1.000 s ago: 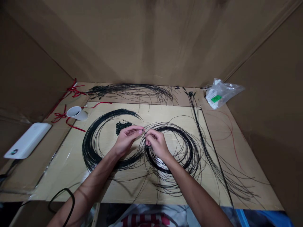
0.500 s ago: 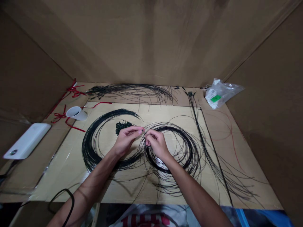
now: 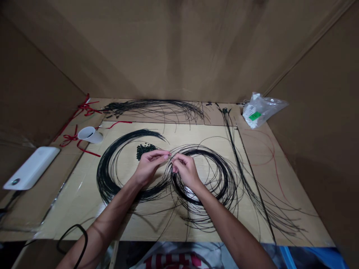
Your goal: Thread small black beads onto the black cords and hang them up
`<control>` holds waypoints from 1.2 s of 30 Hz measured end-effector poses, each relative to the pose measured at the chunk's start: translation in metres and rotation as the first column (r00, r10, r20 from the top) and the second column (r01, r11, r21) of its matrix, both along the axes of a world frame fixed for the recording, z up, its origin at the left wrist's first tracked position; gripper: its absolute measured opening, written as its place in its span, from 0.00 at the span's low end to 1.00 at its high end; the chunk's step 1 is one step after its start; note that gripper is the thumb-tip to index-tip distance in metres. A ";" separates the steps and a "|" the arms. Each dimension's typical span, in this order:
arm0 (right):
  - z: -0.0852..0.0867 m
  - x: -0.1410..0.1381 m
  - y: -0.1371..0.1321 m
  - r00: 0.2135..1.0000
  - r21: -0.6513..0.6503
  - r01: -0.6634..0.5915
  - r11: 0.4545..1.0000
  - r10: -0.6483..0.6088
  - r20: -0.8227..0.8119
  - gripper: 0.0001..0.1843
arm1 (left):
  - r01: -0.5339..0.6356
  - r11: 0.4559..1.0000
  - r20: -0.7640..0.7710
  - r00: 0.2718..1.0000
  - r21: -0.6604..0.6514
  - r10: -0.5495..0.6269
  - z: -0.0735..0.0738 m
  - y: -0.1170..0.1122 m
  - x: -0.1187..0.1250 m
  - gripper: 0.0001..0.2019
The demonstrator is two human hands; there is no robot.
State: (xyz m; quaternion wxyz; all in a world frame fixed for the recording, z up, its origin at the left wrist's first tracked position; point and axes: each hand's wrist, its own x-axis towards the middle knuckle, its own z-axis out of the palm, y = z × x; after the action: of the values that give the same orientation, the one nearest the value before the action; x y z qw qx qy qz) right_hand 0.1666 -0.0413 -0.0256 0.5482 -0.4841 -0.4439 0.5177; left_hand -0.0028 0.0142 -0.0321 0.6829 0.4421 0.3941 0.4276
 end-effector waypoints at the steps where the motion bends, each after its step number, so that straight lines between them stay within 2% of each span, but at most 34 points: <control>1: 0.000 0.000 0.000 1.000 -0.002 -0.001 1.000 0.001 0.000 0.11 | 0.005 1.000 0.001 1.000 -0.001 -0.005 0.000 0.000 0.000 0.17; 11: 0.002 0.000 0.000 1.000 -0.005 -0.004 1.000 0.004 -0.030 0.13 | 0.046 0.998 -0.035 0.998 0.043 -0.044 0.010 -0.002 0.001 0.16; 24: 0.006 0.000 -0.001 0.997 -0.027 0.002 1.000 -0.004 -0.074 0.15 | 0.096 0.994 -0.041 0.995 0.058 -0.094 0.007 0.000 -0.002 0.16; 36: 0.005 0.001 0.000 0.997 -0.041 -0.008 0.999 0.004 -0.080 0.15 | 0.121 0.992 -0.033 0.992 0.038 -0.120 0.011 0.001 -0.001 0.17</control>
State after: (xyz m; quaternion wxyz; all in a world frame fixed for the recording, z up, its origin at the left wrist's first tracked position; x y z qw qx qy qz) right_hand 0.1677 -0.0418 -0.0205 0.5539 -0.4729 -0.4122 0.5475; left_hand -0.0041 0.0149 -0.0213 0.6924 0.4853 0.3683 0.3866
